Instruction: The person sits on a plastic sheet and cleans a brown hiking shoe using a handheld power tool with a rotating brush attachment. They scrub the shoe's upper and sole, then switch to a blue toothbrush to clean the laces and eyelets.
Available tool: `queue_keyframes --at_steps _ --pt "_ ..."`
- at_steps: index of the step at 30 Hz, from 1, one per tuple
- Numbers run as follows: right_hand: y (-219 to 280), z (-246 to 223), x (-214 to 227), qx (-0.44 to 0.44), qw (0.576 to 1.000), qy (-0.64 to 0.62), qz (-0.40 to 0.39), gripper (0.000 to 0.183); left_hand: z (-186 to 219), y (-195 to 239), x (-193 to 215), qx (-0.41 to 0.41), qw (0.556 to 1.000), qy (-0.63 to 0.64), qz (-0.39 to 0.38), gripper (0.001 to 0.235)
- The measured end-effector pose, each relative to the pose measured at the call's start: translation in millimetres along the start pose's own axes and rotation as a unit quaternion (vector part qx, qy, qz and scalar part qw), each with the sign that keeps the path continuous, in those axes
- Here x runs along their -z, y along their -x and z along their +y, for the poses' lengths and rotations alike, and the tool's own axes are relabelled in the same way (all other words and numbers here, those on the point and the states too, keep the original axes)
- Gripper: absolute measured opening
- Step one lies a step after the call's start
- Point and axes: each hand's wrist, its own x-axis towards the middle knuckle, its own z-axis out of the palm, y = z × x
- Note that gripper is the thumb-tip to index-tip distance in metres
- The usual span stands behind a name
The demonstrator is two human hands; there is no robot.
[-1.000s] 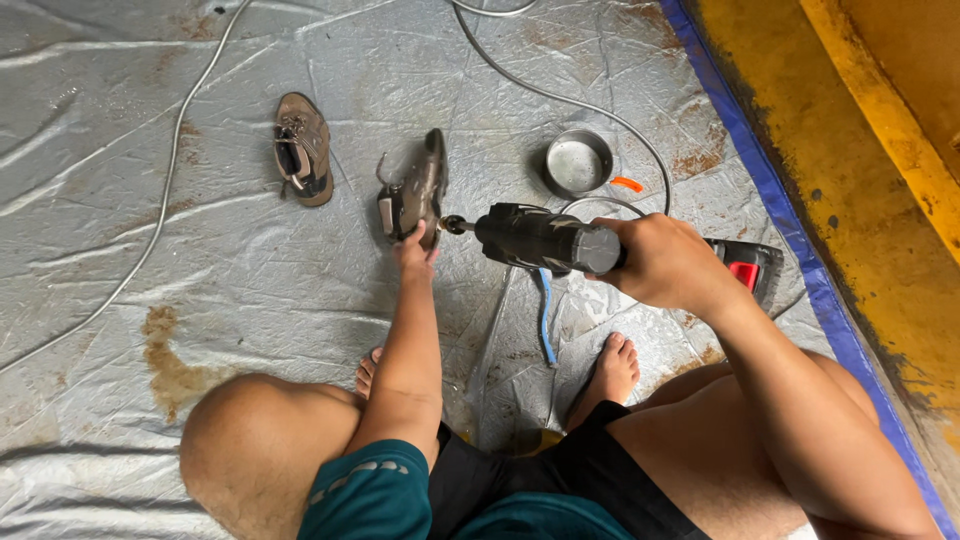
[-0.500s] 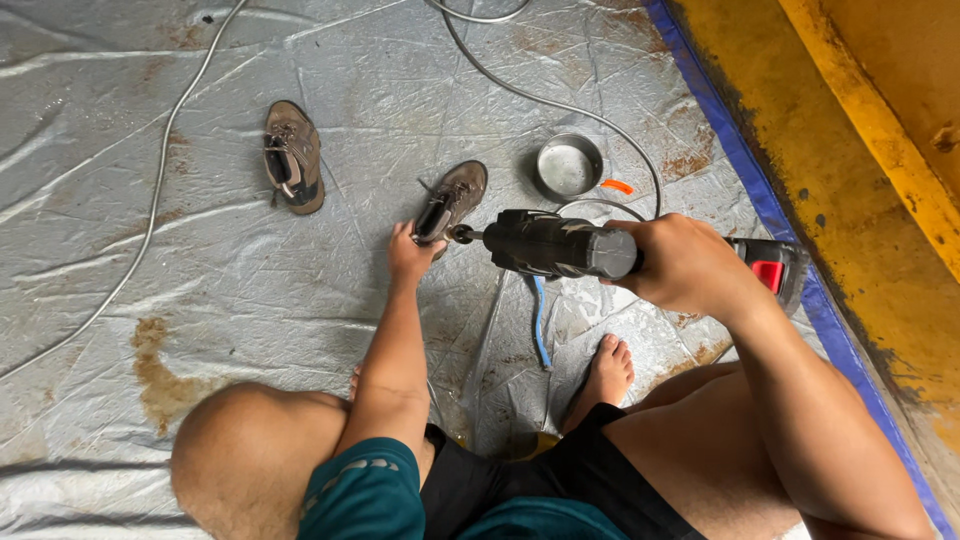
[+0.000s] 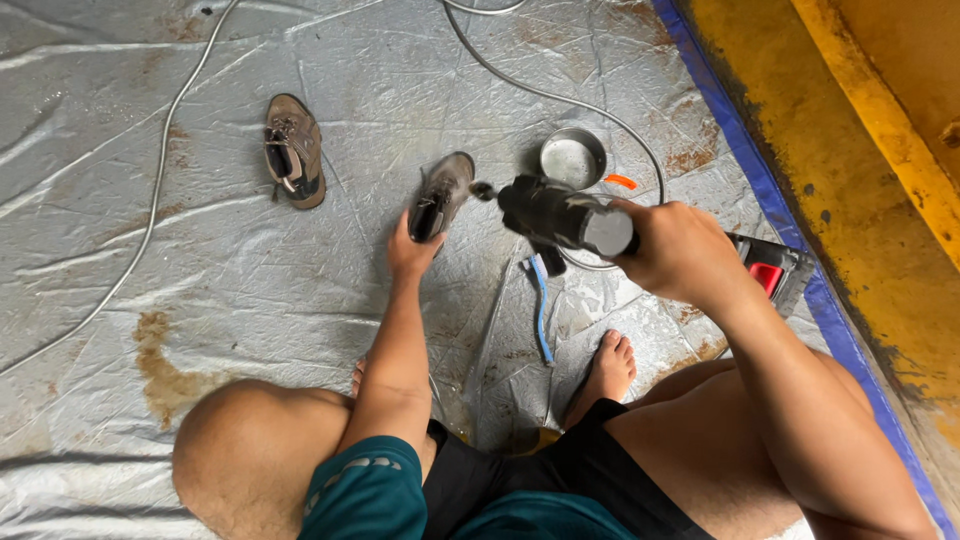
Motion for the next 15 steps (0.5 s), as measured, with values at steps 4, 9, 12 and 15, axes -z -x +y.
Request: queue_keyframes --at_steps 4,9,12,15 --pt "-2 -9 16 -0.012 1.0 -0.014 -0.002 0.041 12 -8 3 -0.053 0.994 -0.087 0.042 0.097" --pt "-4 3 10 -0.023 0.998 -0.047 -0.038 0.044 21 -27 -5 -0.086 0.982 -0.169 0.02 0.09" --pt "-5 4 3 -0.019 0.997 -0.057 -0.047 0.047 19 -44 -10 -0.07 0.974 -0.214 -0.038 0.087" --pt "3 -9 11 -0.026 0.999 -0.033 -0.026 0.042 25 -50 -9 -0.081 0.968 -0.23 -0.058 0.066"
